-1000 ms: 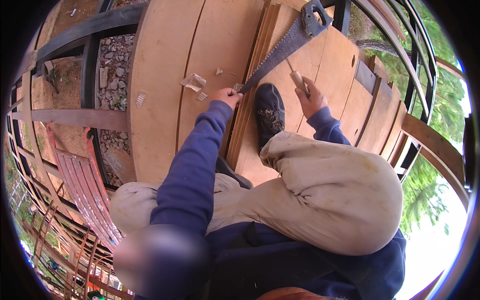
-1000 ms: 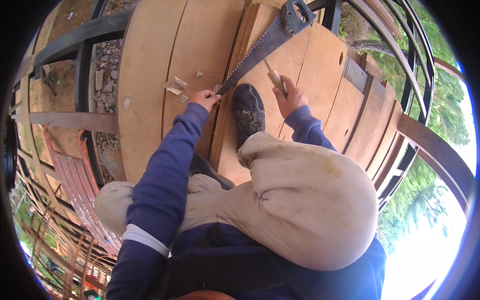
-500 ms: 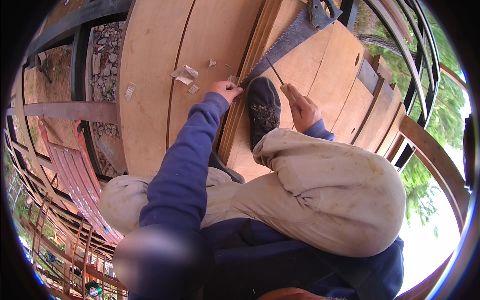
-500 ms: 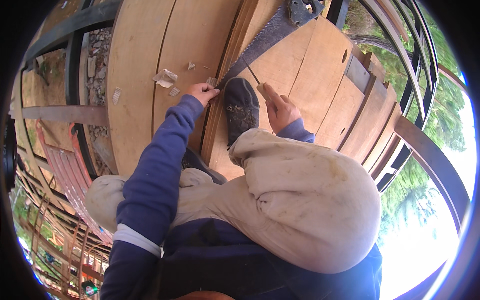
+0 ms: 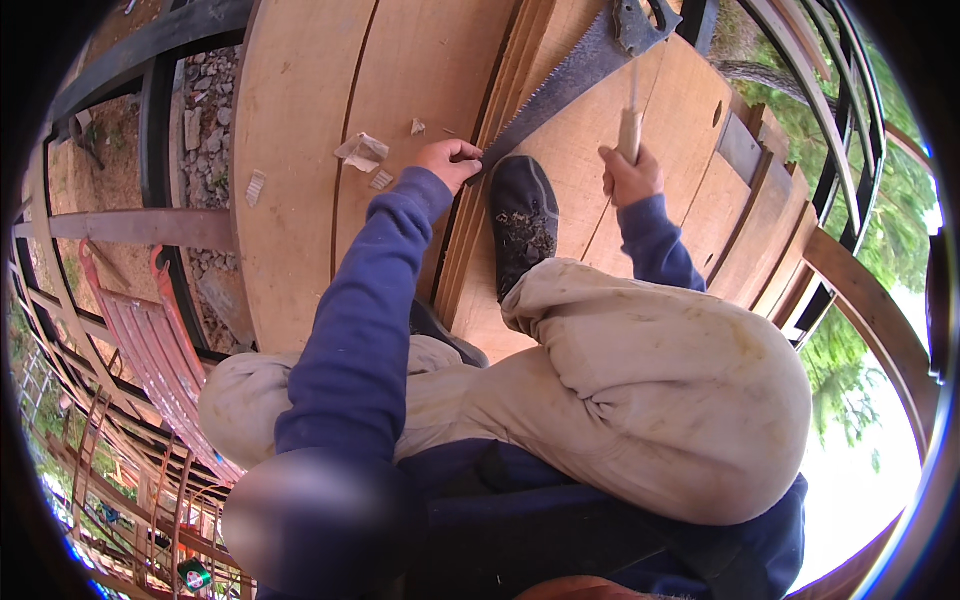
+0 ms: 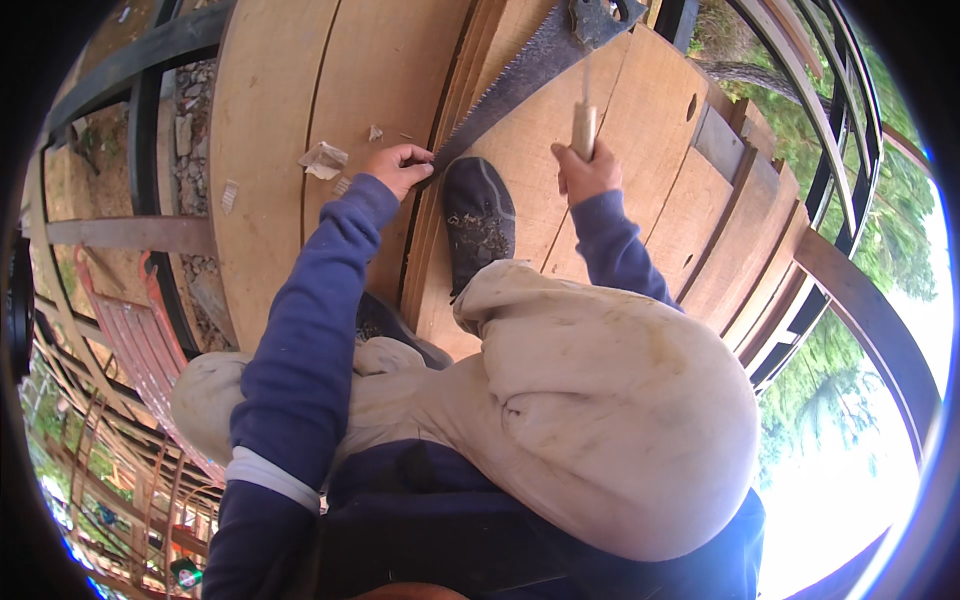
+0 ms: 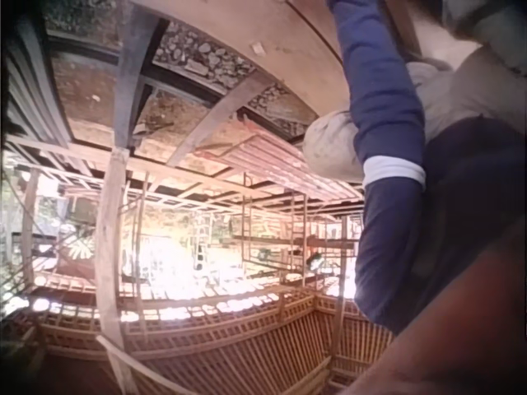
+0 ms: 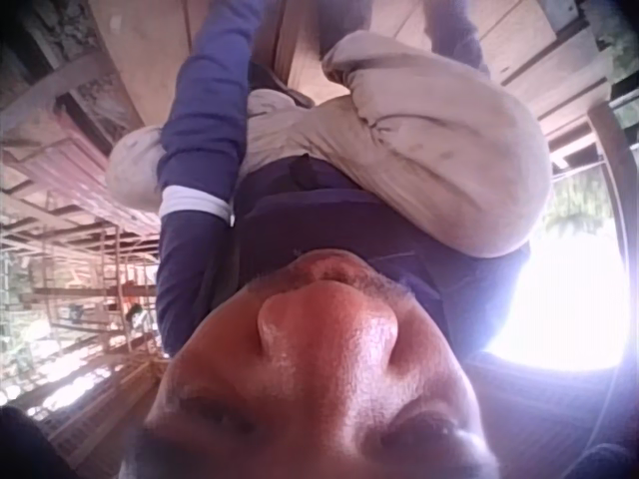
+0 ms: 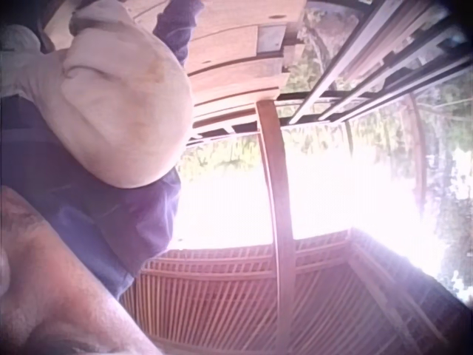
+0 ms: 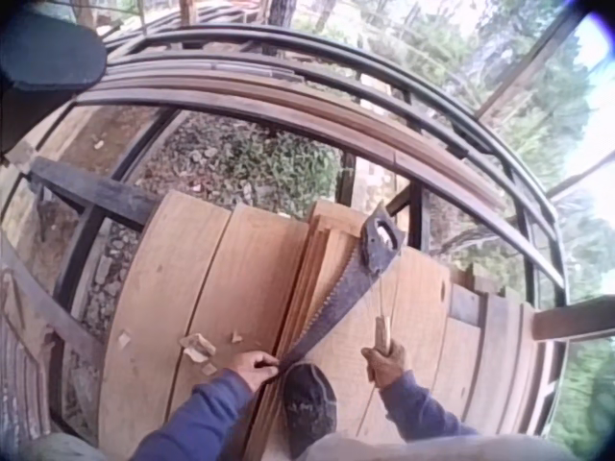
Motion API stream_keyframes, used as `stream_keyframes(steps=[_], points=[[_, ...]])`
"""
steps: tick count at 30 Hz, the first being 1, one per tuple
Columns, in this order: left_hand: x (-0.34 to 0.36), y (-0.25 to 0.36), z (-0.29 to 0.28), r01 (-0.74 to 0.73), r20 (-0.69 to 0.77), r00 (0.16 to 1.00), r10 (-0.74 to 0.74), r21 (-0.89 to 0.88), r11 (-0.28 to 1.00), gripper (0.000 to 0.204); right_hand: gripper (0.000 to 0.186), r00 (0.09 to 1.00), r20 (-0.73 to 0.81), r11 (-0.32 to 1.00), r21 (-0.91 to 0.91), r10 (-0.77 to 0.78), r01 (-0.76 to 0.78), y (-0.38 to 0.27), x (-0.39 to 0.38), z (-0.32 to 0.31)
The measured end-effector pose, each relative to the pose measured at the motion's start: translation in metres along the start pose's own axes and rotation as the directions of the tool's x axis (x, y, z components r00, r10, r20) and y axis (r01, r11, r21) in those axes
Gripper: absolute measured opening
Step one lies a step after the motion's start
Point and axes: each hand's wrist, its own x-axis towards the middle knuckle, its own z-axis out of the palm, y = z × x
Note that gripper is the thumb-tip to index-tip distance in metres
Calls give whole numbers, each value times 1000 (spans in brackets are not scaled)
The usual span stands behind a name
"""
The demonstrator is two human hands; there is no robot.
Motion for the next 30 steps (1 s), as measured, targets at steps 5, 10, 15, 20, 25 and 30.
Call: stream_keyframes(steps=[5,10,15,20,25,30], points=[[-16,23,-21,128,96,989,-114,-160,979,19,23,1000,28,955,295,0,-8,-30,47,17],[-31,38,-30,174,193,971,-142,-160,972,21,29,998,6,874,483,61,-56,-45,67,32],[-43,33,-24,121,236,969,-74,-191,974,18,29,994,33,850,517,103,-105,-47,71,43],[-49,16,-15,42,110,994,-27,-136,990,15,30,991,123,870,493,-50,-17,-61,75,53],[-44,7,-6,-1,58,998,9,-142,990,15,31,992,128,949,315,-14,-27,-60,84,57],[-43,1,-2,-11,-28,1000,7,-139,990,16,42,991,92,996,5,-92,92,-51,47,38]])
